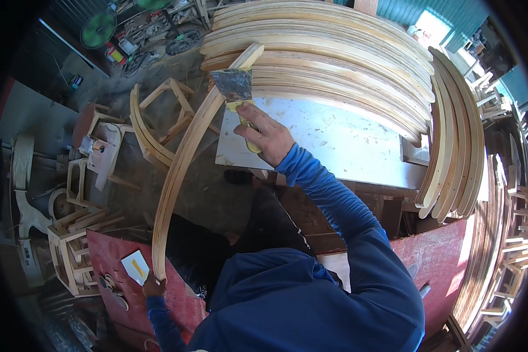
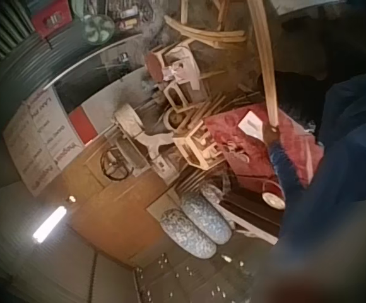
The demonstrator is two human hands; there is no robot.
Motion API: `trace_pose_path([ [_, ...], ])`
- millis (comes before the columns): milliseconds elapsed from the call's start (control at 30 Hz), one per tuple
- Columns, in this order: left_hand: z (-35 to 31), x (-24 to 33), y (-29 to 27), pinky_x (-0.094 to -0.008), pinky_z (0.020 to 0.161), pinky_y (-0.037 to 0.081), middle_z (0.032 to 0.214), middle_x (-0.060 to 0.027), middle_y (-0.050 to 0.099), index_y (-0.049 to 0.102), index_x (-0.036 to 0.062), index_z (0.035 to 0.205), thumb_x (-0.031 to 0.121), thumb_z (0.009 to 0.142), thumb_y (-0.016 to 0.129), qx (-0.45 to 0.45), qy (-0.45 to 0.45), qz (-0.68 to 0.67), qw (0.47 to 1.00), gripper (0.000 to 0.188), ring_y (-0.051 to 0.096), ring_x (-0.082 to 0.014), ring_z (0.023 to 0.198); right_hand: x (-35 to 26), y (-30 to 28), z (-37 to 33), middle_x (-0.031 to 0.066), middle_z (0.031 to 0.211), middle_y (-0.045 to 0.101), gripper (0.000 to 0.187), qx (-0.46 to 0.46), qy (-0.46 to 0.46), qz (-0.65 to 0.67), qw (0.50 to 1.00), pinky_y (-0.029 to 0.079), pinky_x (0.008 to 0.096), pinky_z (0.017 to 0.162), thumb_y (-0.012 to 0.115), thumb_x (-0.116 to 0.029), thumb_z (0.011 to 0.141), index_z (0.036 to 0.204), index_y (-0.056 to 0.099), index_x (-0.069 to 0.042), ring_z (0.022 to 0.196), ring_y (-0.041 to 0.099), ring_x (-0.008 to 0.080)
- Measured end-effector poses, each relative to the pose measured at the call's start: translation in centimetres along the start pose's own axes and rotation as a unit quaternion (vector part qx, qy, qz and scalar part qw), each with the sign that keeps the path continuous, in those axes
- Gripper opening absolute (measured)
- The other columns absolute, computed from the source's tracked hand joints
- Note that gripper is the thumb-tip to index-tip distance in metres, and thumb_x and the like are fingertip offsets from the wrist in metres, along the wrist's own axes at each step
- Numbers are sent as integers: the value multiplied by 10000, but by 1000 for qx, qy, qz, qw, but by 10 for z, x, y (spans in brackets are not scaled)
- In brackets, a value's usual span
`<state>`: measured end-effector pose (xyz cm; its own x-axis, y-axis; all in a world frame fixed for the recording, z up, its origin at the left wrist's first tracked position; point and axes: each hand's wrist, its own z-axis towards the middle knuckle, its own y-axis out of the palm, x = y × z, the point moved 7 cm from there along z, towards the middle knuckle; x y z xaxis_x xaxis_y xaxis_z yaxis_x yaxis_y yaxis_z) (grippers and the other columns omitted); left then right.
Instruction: Applying glue or finish to curved wooden furniture strips using a scraper and a brush before stacking them.
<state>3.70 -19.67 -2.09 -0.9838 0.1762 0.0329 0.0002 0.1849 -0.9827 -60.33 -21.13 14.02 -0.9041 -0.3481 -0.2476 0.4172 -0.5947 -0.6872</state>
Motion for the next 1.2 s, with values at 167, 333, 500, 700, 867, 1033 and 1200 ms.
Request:
trace_pose_path([
  [167,-1,-3,0,-507,784,562,957,-155,726,654,92,1052,237,701,855,-9,-5,-9,1000,429,696,-405,913,-7,-15,-5,167,1401,542,386,-21,18,10,1000,538,415,1030,709,58,752,1108,655,-83,1317,535,373],
  [333,-2,-7,9,-508,780,564,954,-154,729,654,88,1062,238,695,859,-19,-3,-10,1000,446,702,-401,908,4,-31,-39,176,1253,658,263,-48,127,72,988,587,377,920,677,89,858,1082,662,-49,1111,678,356],
  [500,-1,5,-2,-506,806,559,1005,-164,721,641,90,1103,238,753,814,-15,-16,11,1000,417,698,-397,937,16,-60,-47,187,1213,686,242,81,186,75,976,576,342,892,708,102,849,1041,684,-42,1085,699,321],
  [700,-9,-5,1,-504,777,564,1012,-117,697,652,140,1138,185,768,778,37,-34,8,999,394,691,-372,928,8,-76,11,196,1245,655,318,78,78,-6,994,580,389,908,686,81,806,1089,678,-65,1113,665,369],
  [867,-7,-5,5,-520,786,560,1001,-156,712,623,100,1124,225,781,782,26,-24,-3,999,398,696,-400,937,-24,-32,2,174,1366,566,319,-63,6,-99,993,530,392,1015,656,-89,818,1135,663,-112,1285,566,335],
  [1033,-11,0,8,-520,777,562,978,-144,710,618,105,1078,220,773,788,34,-2,3,999,368,697,-399,917,-57,-55,5,166,1365,575,360,-100,7,-77,992,527,391,1024,660,-89,797,1156,651,-113,1282,569,345],
  [1200,-11,-1,6,-521,777,559,978,-137,708,613,120,1086,219,772,790,22,-38,2,999,375,695,-404,910,-34,-87,24,170,1307,619,410,-20,7,-58,998,552,388,987,670,57,738,1125,655,-79,1211,613,357],
])
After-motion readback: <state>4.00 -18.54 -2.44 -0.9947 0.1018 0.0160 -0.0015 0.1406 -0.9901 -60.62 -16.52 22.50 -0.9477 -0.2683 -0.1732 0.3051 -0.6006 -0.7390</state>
